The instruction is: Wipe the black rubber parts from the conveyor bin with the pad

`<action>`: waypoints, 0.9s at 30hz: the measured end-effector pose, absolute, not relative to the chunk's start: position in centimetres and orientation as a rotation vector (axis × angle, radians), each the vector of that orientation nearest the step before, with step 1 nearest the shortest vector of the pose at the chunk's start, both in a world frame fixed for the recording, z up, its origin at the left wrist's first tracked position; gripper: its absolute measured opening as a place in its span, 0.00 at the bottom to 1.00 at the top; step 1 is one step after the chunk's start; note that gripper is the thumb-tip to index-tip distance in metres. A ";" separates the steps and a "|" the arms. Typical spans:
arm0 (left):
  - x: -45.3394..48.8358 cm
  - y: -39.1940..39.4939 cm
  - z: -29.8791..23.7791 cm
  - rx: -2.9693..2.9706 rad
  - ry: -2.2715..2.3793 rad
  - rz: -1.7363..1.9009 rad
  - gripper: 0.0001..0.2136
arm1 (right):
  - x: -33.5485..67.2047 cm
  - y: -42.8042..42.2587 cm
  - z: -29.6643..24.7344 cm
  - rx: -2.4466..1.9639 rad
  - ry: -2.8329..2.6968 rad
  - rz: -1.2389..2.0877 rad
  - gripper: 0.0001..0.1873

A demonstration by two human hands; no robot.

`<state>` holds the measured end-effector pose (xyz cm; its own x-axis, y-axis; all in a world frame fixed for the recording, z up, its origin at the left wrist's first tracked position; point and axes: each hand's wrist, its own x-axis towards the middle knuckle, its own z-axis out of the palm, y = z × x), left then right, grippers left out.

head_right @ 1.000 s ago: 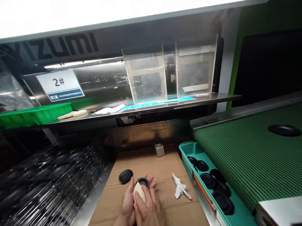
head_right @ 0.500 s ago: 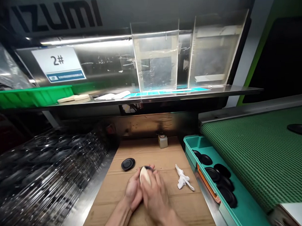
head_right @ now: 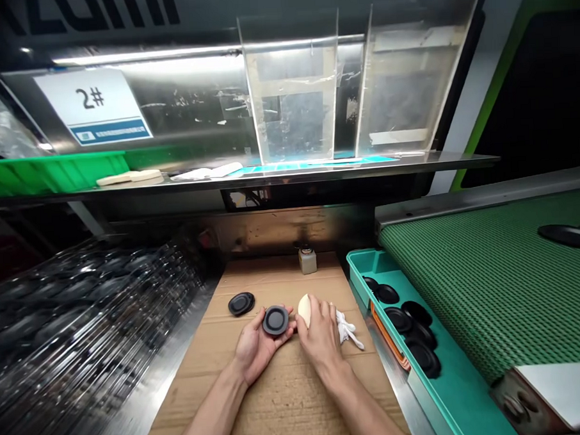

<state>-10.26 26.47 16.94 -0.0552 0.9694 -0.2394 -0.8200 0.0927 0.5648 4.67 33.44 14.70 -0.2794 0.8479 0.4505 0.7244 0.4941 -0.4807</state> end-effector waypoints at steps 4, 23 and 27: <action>-10.8 26.6 16.8 0.269 0.682 1.550 0.15 | 5.5 33.4 15.1 -1.452 -2.116 0.339 0.29; -7.6 26.3 17.0 0.316 0.683 1.522 0.17 | 1.0 28.1 17.8 -1.380 -2.279 0.228 0.23; -7.7 26.7 16.9 0.311 0.712 1.555 0.16 | 1.3 28.5 18.1 -1.443 -2.269 0.272 0.21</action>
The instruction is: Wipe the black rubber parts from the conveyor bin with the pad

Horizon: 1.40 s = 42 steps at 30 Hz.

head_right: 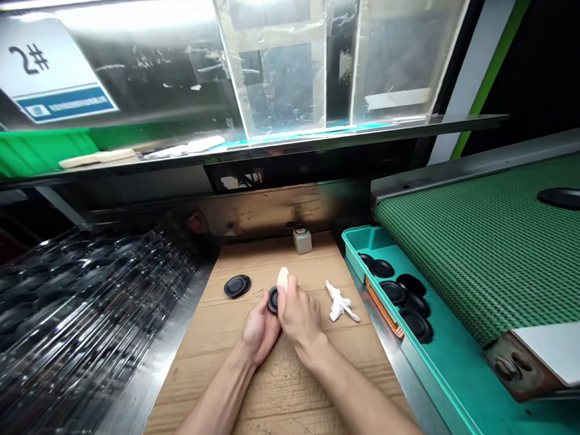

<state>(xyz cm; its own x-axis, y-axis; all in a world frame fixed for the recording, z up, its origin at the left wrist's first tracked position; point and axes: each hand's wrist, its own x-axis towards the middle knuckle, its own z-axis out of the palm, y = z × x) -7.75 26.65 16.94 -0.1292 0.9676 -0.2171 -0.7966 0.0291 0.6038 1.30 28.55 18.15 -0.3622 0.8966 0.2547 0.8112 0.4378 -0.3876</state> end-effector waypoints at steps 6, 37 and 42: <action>-7.8 26.8 16.8 0.337 0.742 1.557 0.14 | 1.9 29.1 17.9 -1.438 -2.280 0.298 0.20; -7.2 24.5 18.4 1.447 1.471 1.913 0.44 | 4.9 33.9 14.3 -1.196 -1.673 0.802 0.21; -7.5 24.4 18.0 1.570 1.560 1.873 0.46 | 4.9 33.8 14.4 -1.201 -1.692 0.763 0.22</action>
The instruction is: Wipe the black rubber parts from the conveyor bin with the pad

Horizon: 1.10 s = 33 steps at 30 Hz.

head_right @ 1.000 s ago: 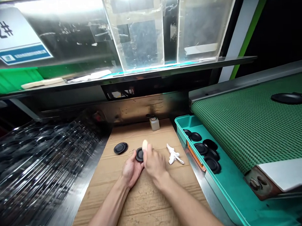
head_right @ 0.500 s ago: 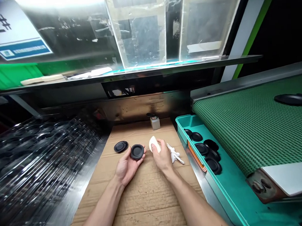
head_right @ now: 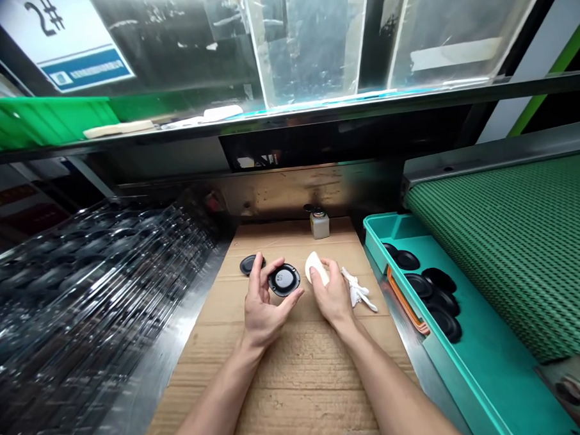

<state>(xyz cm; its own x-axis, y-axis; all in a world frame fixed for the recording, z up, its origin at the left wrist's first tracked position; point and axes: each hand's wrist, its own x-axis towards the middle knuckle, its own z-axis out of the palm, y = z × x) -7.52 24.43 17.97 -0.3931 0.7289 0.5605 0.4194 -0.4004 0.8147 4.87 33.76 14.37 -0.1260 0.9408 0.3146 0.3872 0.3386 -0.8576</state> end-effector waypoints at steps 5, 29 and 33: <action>-7.7 24.3 17.8 1.655 1.599 1.841 0.46 | 4.9 33.5 14.7 -1.189 -1.678 0.785 0.22; -8.6 26.1 16.6 0.268 0.835 1.440 0.16 | 4.0 30.8 16.7 -1.053 -1.942 0.884 0.22; -10.0 26.1 17.5 0.233 0.714 1.364 0.18 | 4.6 32.0 16.3 -1.249 -1.709 0.733 0.24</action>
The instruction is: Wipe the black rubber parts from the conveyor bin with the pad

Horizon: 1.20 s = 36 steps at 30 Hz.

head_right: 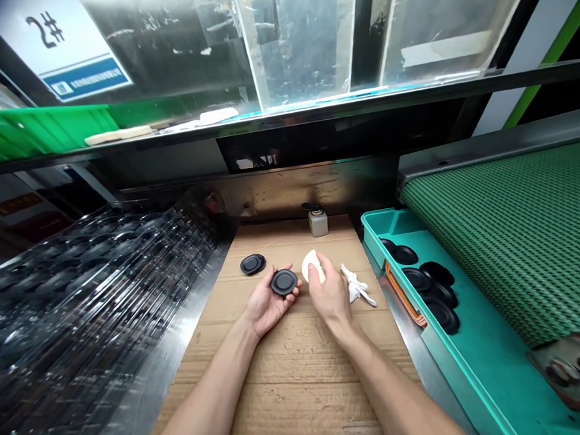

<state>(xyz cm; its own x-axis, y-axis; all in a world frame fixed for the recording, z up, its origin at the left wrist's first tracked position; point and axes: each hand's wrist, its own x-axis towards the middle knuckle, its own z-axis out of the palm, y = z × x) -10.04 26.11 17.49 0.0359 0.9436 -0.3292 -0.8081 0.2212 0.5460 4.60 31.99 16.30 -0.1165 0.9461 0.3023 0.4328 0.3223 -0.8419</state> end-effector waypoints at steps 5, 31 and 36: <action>-11.3 25.6 18.4 0.060 0.584 1.254 0.25 | 5.8 33.2 16.3 -1.284 -1.829 0.705 0.22; -7.7 24.9 17.9 0.594 1.359 1.016 0.42 | 5.2 30.3 18.5 -0.729 -2.319 0.650 0.14; -7.1 24.8 17.2 0.702 1.528 0.974 0.43 | 5.7 30.7 18.1 -0.834 -2.476 0.424 0.11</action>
